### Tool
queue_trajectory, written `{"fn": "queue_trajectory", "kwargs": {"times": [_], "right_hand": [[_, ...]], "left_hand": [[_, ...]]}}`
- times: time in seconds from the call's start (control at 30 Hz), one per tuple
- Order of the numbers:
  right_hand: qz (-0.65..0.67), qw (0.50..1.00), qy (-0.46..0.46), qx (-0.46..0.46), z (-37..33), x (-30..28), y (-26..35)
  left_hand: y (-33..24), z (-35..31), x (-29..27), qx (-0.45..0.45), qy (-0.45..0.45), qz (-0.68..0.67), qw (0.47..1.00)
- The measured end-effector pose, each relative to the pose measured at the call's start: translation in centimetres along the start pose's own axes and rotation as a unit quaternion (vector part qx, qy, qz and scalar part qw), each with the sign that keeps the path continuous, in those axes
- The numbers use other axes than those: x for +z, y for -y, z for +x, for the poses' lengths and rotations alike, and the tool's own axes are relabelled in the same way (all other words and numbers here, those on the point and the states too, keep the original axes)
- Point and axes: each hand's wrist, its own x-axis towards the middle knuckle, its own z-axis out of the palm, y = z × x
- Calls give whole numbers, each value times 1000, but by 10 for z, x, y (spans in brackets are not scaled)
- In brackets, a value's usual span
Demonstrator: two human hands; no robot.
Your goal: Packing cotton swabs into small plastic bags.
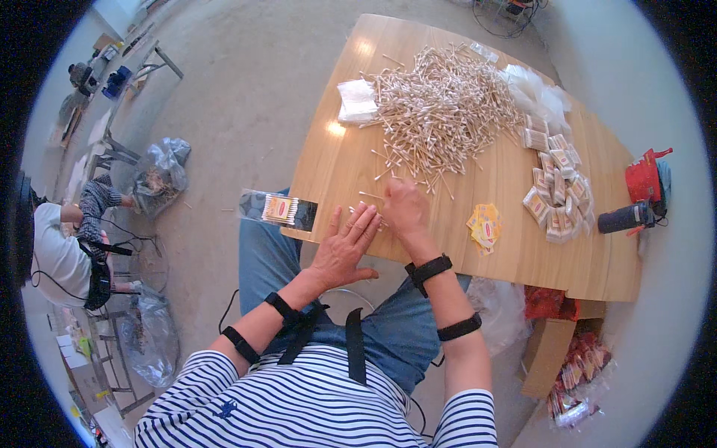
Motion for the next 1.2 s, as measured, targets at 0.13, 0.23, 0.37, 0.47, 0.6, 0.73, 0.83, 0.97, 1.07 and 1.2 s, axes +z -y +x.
{"fn": "queue_trajectory", "kwargs": {"times": [0.13, 0.23, 0.37, 0.47, 0.6, 0.73, 0.83, 0.97, 1.07, 1.2], "right_hand": [[-25, 996, -73, -38, 22, -4, 6], [-56, 995, -53, -61, 36, 2, 5], [-66, 990, -65, -102, 41, -4, 0], [41, 986, -116, -113, 38, -10, 0], [46, 994, -50, -82, 11, 4, 9], [85, 992, -91, -34, 2, 9, 3], [80, 992, -79, -65, -9, 5, 5], [97, 991, -62, -64, -16, 10, 1], [84, 992, -62, -69, -25, 9, 0], [113, 990, -45, -76, -40, 6, 6]], "left_hand": [[0, 0, -1, -2, 4, 7, 1000], [-1, 0, 0, -3, 4, 10, 1000], [-2, 0, 0, -5, 2, 9, 1000], [0, 1, 0, -4, -4, 4, 1000], [1, -1, 3, -4, -9, 12, 1000], [-1, 0, 0, 1, -6, 15, 1000], [-1, 1, 2, -3, -2, 22, 1000], [-1, 1, 1, -1, 2, 26, 1000], [-3, 1, -1, 3, -6, 29, 1000], [0, 0, 0, 0, -7, 32, 999]]}}
